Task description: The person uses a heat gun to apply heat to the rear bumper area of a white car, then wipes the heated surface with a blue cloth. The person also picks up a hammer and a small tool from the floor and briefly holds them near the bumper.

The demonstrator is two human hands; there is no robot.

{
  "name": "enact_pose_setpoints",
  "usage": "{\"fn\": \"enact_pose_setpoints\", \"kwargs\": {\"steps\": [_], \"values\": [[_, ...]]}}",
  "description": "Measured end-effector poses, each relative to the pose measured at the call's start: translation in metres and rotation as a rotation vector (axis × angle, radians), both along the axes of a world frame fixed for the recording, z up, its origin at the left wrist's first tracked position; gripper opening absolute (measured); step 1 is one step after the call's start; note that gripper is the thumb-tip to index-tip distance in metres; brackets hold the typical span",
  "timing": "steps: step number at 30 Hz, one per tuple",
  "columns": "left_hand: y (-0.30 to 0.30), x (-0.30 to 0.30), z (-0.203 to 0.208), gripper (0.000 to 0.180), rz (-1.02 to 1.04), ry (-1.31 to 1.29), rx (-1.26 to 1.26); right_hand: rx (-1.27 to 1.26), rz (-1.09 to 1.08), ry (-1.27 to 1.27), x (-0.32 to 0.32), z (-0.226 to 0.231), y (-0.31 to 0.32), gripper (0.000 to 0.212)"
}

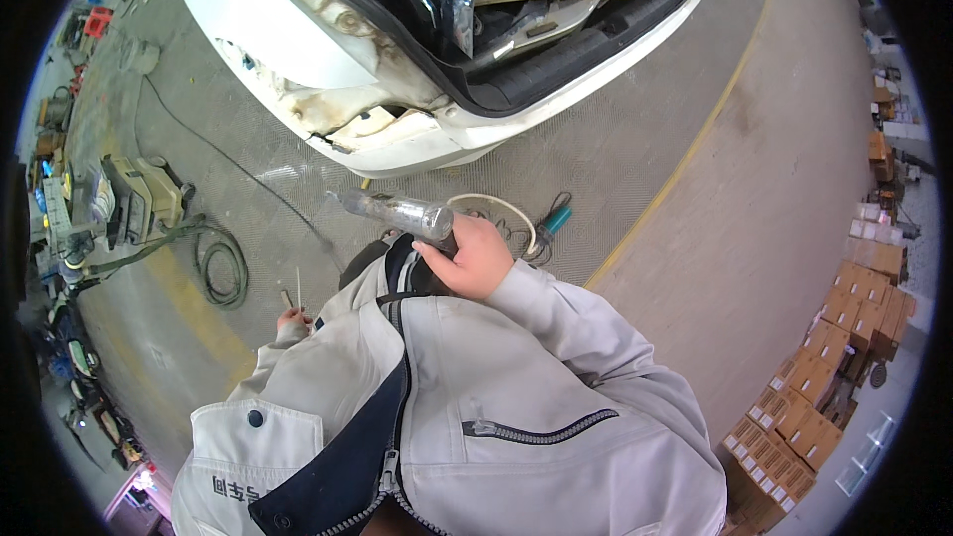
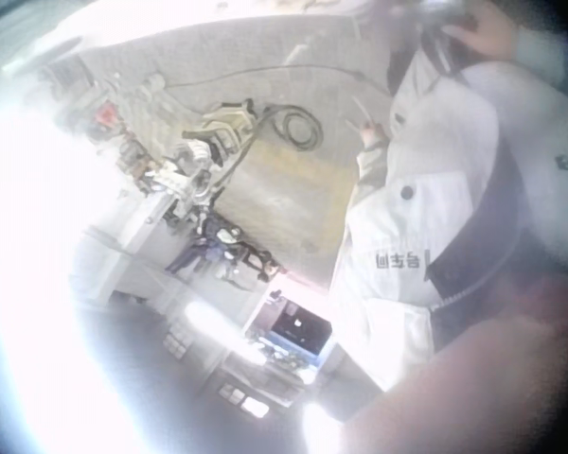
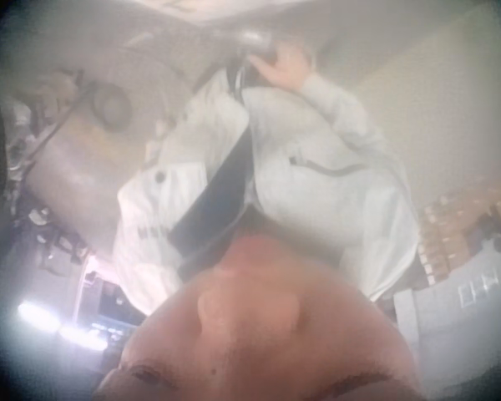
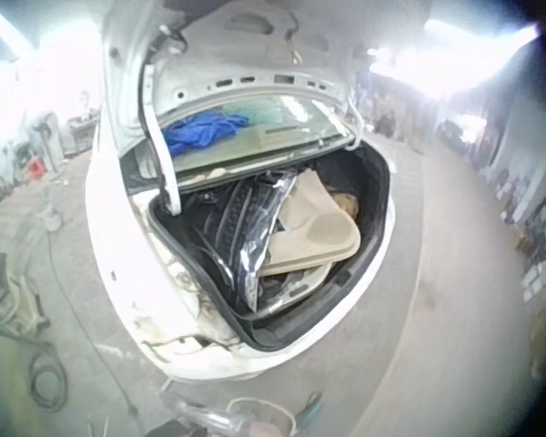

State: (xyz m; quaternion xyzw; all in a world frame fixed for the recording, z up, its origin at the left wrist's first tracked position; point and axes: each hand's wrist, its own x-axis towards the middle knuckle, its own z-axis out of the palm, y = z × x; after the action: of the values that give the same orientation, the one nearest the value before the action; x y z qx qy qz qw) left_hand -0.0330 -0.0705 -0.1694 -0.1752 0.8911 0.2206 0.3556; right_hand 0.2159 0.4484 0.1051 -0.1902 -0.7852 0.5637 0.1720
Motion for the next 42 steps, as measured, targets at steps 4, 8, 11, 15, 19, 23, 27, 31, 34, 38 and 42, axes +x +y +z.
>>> {"fn": "enact_pose_setpoints", "kwargs": {"steps": [4, 8, 11, 15, 19, 23, 27, 31, 34, 38, 42], "values": [[0.013, -0.017, -0.008, 0.017, -0.034, 0.165, 0.139, 0.092, -0.041, -0.062, -0.024, 0.002, -0.023, 0.032], [0.034, -0.053, 0.017, 0.020, -0.055, 0.271, 0.314, 0.012, -0.168, -0.185, -0.044, 0.003, -0.047, 0.033], [0.058, -0.079, 0.047, 0.019, -0.025, 0.308, 0.527, -0.027, -0.305, -0.259, -0.052, 0.003, -0.060, 0.036], [0.097, -0.104, 0.088, 0.014, -0.203, 0.440, 0.799, -0.275, -0.442, -0.284, -0.063, 0.000, -0.079, 0.029], [0.121, -0.117, 0.121, 0.013, -0.243, 0.391, 0.998, -0.408, -0.502, -0.183, -0.068, 0.000, -0.103, 0.015], [0.129, -0.135, 0.142, 0.015, -0.257, 0.246, 0.975, -0.461, -0.502, -0.166, -0.067, 0.004, -0.121, 0.016], [0.138, -0.148, 0.161, 0.010, -0.261, 0.202, 1.053, -0.480, -0.542, -0.141, -0.070, 0.003, -0.140, 0.016], [0.144, -0.155, 0.175, 0.006, -0.265, 0.196, 1.116, -0.473, -0.595, -0.100, -0.076, 0.002, -0.153, 0.015], [0.149, -0.166, 0.175, 0.010, -0.337, 0.164, 1.113, -0.477, -0.632, -0.080, -0.079, 0.002, -0.159, 0.014], [0.154, -0.173, 0.174, 0.014, -0.351, 0.111, 1.156, -0.466, -0.666, -0.107, -0.081, 0.005, -0.166, 0.014], [0.156, -0.166, 0.183, 0.015, -0.416, 0.155, 1.153, -0.470, -0.645, -0.090, -0.080, 0.008, -0.174, 0.013]]}}
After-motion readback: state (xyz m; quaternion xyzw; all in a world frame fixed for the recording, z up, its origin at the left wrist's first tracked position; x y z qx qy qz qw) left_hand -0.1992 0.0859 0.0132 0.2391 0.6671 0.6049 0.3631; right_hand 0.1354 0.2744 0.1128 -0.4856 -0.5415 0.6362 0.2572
